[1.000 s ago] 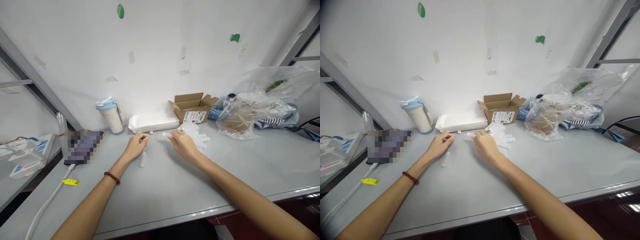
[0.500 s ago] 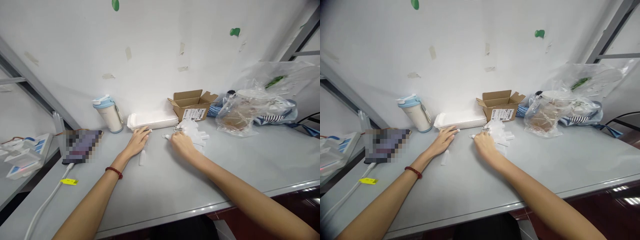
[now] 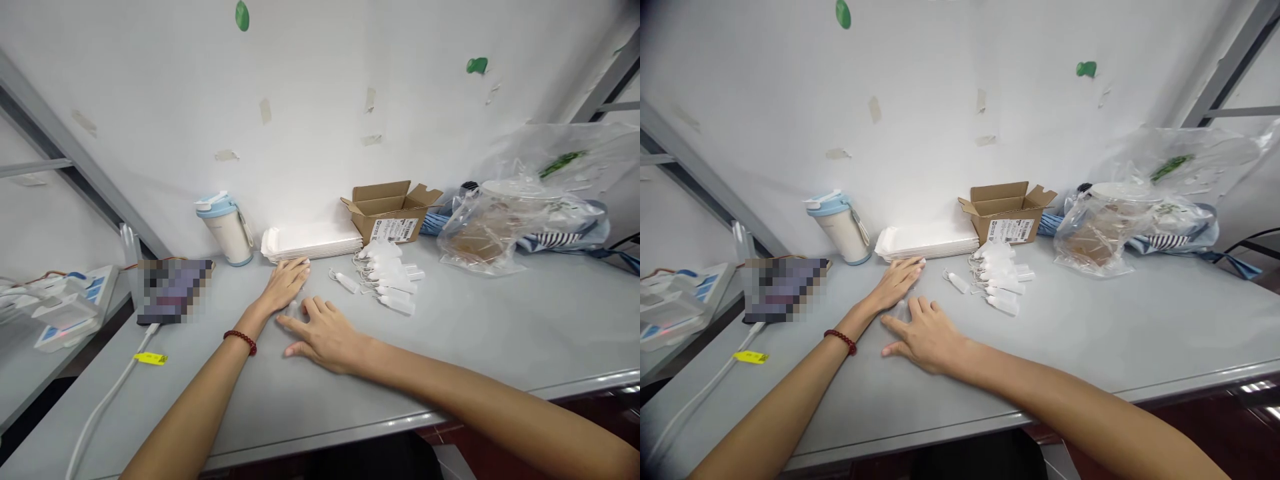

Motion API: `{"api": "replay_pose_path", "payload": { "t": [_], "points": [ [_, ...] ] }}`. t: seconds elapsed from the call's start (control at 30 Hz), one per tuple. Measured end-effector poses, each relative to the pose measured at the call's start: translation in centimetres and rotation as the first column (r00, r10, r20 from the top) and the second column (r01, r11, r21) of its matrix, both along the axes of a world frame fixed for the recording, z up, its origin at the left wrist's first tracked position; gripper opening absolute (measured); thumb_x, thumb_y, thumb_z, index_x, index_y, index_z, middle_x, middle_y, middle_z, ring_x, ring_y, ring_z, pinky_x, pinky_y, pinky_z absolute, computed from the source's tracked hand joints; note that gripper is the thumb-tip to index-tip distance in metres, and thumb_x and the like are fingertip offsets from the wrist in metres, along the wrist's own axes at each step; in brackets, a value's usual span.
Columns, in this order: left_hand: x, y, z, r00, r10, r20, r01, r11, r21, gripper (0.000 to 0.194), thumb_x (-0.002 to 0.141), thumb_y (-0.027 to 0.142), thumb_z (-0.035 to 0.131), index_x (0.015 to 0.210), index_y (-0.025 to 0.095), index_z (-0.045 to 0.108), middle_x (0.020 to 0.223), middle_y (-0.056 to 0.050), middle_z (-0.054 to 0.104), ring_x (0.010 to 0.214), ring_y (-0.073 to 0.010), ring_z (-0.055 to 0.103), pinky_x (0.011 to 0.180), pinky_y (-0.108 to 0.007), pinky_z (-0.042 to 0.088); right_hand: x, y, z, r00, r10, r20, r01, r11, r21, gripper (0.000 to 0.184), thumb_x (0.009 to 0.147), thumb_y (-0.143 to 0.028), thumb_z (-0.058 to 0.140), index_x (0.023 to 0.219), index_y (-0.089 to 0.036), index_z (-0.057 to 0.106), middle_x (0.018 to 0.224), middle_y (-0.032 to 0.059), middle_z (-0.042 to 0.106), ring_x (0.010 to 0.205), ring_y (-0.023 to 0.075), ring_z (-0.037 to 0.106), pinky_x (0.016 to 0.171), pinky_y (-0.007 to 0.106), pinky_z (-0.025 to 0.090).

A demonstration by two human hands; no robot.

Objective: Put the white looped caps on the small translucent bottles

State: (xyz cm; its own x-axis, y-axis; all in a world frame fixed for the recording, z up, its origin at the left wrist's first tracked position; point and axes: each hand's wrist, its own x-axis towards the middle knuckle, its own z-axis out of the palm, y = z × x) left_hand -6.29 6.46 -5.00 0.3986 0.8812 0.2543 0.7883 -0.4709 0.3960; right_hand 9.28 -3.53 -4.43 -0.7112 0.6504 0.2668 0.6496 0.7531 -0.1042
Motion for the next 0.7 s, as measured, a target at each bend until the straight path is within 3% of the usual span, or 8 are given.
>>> {"api": "replay_pose_path", "payload": {
  "t": [0.3,0.43,0.57,0.7],
  "points": [
    [0.1,0.0,0.1,0.999,0.013,0.05,-0.015,0.999,0.036,0.046,0.095,0.041,0.025,0.125,0.022,0.056,0.14,-0.002,0.047,0.125,-0.0226,0.038,0.105,-0.042,0.03,0.1,0.6,0.1,0.999,-0.012,-0.044,0.009,0.998,-0.063,0.057,0.089,-0.06,0.029,0.113,-0.017,0.057,0.097,0.014,0.053,0.087,0.0233,0.048,0.079,0.039,0.042],
    [0.3,-0.1,-0.1,1.0,-0.002,0.029,0.0,0.999,0.047,0.041,0.094,0.034,0.03,0.12,0.024,0.059,0.138,-0.002,0.049,0.122,-0.0234,0.041,0.104,-0.046,0.032,0.2,0.8,0.3,0.998,-0.034,-0.05,0.029,0.996,-0.085,0.044,0.093,-0.05,0.033,0.106,-0.016,0.058,0.093,0.0119,0.054,0.083,0.0214,0.05,0.078,0.038,0.042],
    [0.1,0.2,-0.4,0.998,0.0,0.06,-0.007,0.993,0.118,0.034,0.086,0.019,0.042,0.11,0.016,0.065,0.12,-0.008,0.062,0.113,-0.0231,0.05,0.101,-0.042,0.037,1.0,1.3,0.4,0.994,-0.089,-0.068,0.08,0.989,-0.125,0.027,0.095,-0.034,0.038,0.101,-0.016,0.058,0.089,0.0096,0.053,0.081,0.0197,0.051,0.077,0.036,0.041],
    [-0.4,0.3,-0.1,0.995,0.032,0.098,-0.043,0.993,0.113,0.024,0.081,0.016,0.049,0.094,0.016,0.069,0.102,-0.009,0.068,0.099,-0.0228,0.058,0.092,-0.038,0.044,2.7,2.6,0.6,0.964,-0.18,-0.198,0.141,0.971,-0.196,0.02,0.091,-0.024,0.045,0.107,-0.018,0.055,0.092,0.0085,0.053,0.081,0.0188,0.051,0.074,0.032,0.041]
  ]
}}
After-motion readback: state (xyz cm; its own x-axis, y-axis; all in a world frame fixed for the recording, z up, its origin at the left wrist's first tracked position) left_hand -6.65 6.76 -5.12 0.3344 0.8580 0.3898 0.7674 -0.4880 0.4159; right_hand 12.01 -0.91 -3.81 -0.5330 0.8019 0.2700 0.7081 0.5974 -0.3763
